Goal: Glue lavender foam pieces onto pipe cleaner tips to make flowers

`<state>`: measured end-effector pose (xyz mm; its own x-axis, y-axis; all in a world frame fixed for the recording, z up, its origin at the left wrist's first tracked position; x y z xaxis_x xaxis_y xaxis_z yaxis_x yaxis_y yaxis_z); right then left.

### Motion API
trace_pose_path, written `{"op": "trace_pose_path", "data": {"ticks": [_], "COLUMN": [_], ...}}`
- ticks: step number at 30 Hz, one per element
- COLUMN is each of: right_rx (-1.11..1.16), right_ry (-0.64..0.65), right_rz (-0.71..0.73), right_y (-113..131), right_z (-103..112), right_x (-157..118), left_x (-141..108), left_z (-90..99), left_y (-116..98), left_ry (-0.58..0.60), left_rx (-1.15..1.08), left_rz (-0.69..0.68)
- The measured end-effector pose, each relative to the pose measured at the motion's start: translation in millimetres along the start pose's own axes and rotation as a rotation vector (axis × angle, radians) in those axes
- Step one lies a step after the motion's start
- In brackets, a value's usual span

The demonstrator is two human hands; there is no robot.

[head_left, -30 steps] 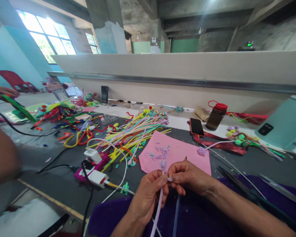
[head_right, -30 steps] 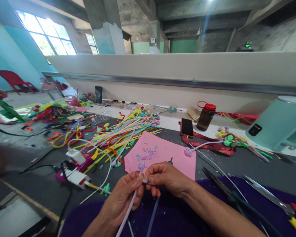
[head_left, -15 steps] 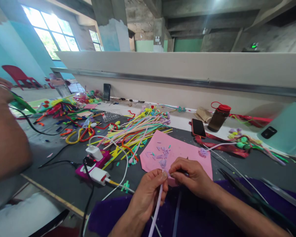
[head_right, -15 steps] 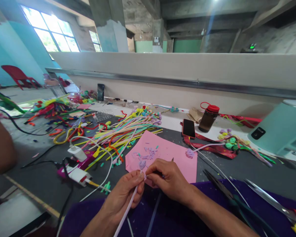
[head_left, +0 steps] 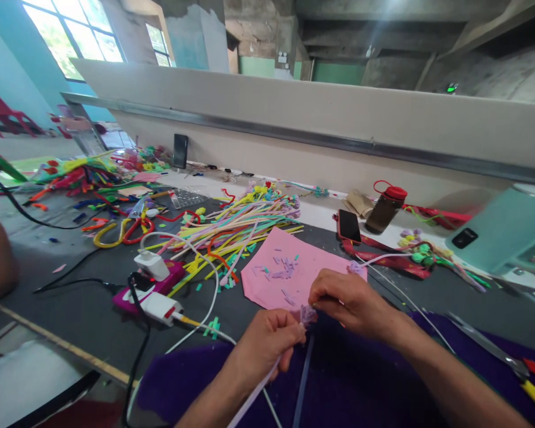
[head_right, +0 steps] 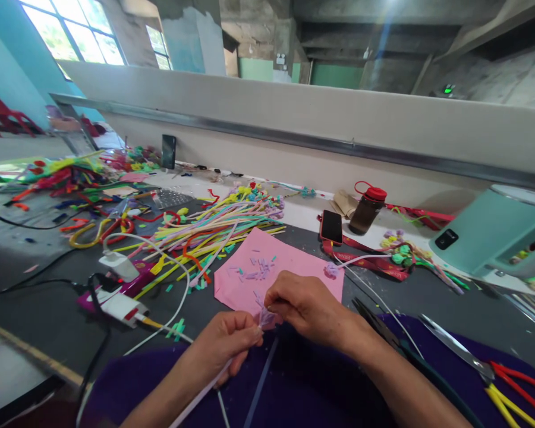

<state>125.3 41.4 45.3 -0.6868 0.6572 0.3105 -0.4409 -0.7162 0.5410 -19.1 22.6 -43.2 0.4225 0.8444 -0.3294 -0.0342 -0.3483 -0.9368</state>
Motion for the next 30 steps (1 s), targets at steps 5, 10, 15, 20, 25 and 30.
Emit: {"op": "trace_pose_path", "data": {"ticks": [5,10,15,20,25,30], "right_rx": [-0.102,-0.146,-0.155,-0.192,-0.225,-0.258], "right_ry": [0.118,0.146,0.151,0.177,0.202,0.217], "right_rz": [-0.015,-0.034,-0.035,-0.047,-0.063,-0.064], "right_y": [1,1,3,5,5,5], "right_z": [-10,-13,-15,-16,-17,-17], "right_x": [-2,-2,-2,-2,-1,-3], "left_x": [2,-1,0,2,0,-2], "left_z": [-1.4,-4.7,-3.7,-3.5,-4.8,-5.0], "left_y": [5,1,2,3,-1,-3], "left_ry": [-0.024,-0.002,0.012,0.026,0.026,0.022], "left_rx": [0.039,0.043,0.052,0.055,0.08,0.092], "left_rz": [-0.028,-0.009,-0.008,-0.007,0.007,-0.016]}}
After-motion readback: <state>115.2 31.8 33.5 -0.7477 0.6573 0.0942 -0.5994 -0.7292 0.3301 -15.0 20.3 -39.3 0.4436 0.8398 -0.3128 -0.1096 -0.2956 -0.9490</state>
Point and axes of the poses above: each hand's wrist, its own x-axis towards the middle knuckle, its own z-axis out of the back of the hand, y = z × x, the point moved 4 cm from there along x, towards the middle knuckle, and after that the axes turned 1 degree about y, right-handed, at the moved point
